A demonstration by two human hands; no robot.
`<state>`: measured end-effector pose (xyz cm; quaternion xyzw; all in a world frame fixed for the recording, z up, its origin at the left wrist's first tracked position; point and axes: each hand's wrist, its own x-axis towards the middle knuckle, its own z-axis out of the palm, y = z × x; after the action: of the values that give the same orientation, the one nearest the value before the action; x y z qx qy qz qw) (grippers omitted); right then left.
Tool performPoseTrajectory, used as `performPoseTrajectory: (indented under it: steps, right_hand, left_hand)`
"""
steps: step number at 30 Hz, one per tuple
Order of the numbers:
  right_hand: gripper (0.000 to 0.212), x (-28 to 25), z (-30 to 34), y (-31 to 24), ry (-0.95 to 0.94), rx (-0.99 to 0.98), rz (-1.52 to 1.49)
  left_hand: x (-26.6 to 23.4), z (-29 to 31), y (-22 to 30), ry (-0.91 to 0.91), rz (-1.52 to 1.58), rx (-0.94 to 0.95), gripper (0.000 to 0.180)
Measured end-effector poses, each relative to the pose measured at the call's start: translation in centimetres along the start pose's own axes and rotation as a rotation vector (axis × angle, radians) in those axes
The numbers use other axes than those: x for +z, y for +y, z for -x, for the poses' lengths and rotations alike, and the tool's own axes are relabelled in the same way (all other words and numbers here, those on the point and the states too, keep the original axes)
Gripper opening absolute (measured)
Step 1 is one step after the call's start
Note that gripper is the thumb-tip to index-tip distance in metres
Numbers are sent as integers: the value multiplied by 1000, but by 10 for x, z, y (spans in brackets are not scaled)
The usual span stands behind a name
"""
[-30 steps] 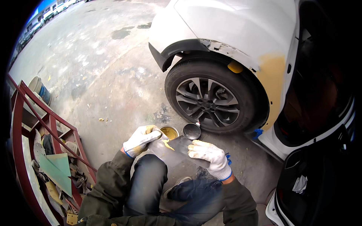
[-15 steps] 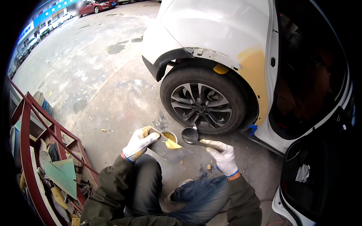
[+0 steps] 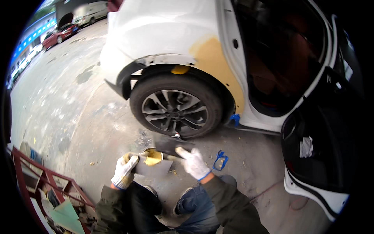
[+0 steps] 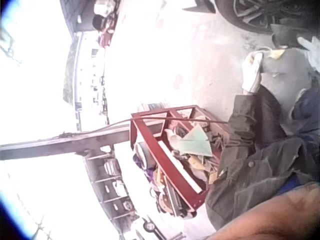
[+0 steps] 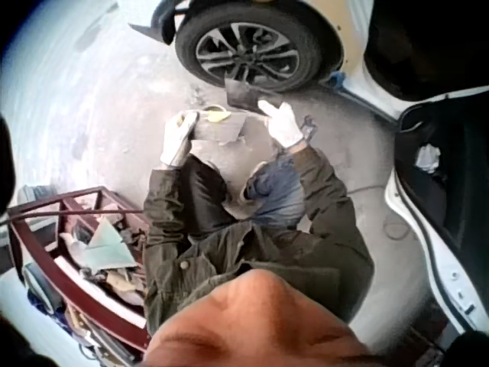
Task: The person sands the car's wheel arch area with sandpaper, then applies filler paste using a putty knife to smooth the surface.
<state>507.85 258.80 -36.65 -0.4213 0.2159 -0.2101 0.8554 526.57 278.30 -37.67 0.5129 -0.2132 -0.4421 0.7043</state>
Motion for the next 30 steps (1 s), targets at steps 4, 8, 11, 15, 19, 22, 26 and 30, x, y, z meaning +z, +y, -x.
performPoseTrajectory:
  steps: [4,8,11,15,19,22,26,30]
  right_hand:
    - [21,4,-26,62,-61,23,-95]
    - [42,2,-54,123,-160,25,-7]
    - [44,-18,-71,119,-569,278,-60]
    - [38,-112,-132,174,48,403,109]
    - [32,-275,-187,250,701,273,520]
    - [49,-274,-220,239,692,378,1299]
    - [46,-270,-248,227,645,491,1666]
    - [39,-276,-249,224,442,275,1787]
  left_hand:
    - [-2,-7,-16,10,-10,12,22]
    - [-15,-10,-19,275,99,106,23]
    - [-12,-9,-11,466,97,165,19]
    - [-45,-5,-17,553,-4,144,21]
    - [-33,-9,-10,641,-50,35,20]
    - [-36,-2,-10,701,-30,1,18]
    - [-38,-7,-16,749,-48,20,20]
    - [-41,-12,-11,648,-15,11,25]
